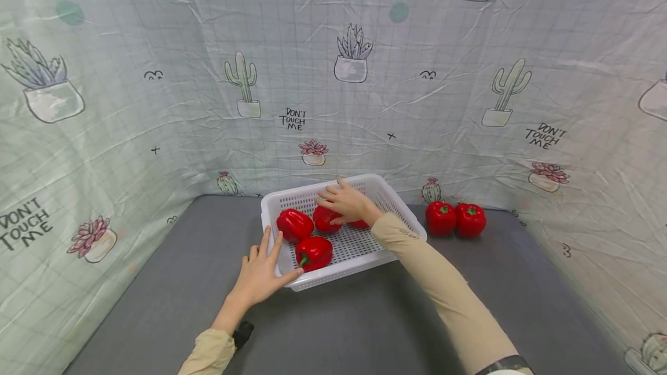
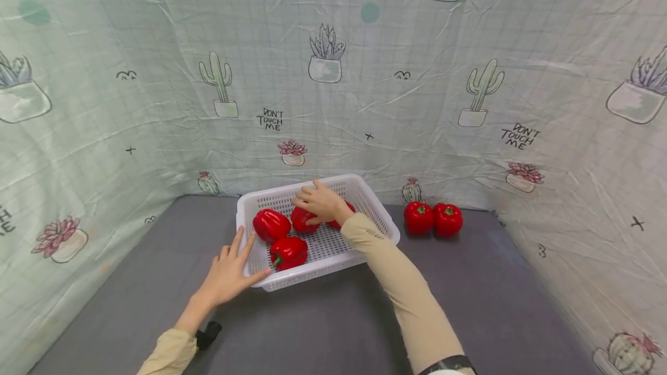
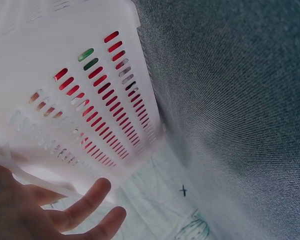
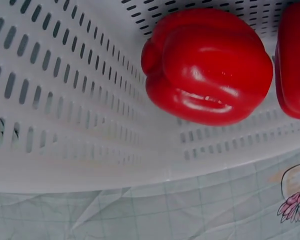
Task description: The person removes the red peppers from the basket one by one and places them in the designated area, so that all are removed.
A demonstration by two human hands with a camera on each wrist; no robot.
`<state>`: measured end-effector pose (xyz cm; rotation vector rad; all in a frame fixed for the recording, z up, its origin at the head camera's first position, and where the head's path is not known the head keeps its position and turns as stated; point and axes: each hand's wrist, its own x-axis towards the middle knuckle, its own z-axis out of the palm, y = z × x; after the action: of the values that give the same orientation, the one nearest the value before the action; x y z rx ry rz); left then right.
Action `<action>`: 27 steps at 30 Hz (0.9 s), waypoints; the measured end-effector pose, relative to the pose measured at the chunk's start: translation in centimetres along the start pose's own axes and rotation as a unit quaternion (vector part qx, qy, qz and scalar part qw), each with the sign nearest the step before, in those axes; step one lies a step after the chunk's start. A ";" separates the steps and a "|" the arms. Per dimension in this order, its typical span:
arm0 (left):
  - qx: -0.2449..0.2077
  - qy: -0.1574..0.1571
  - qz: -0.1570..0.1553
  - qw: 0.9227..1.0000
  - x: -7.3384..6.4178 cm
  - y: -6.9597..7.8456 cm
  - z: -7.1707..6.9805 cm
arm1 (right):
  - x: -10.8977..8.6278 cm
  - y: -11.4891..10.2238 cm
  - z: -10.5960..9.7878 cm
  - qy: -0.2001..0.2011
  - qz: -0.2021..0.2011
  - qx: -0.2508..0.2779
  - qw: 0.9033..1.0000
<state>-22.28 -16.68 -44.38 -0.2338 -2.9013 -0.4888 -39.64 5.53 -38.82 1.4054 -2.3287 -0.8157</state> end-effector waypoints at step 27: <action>-0.003 0.009 0.000 1.000 -0.1 0.1 0.1 | 0.2 -2.6 2.0 -0.076 -0.019 -0.126 0.989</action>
<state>-22.19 -16.53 -44.45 -0.2287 -2.8836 -0.4979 -38.95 5.02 -41.95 1.3217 -2.2148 -1.2213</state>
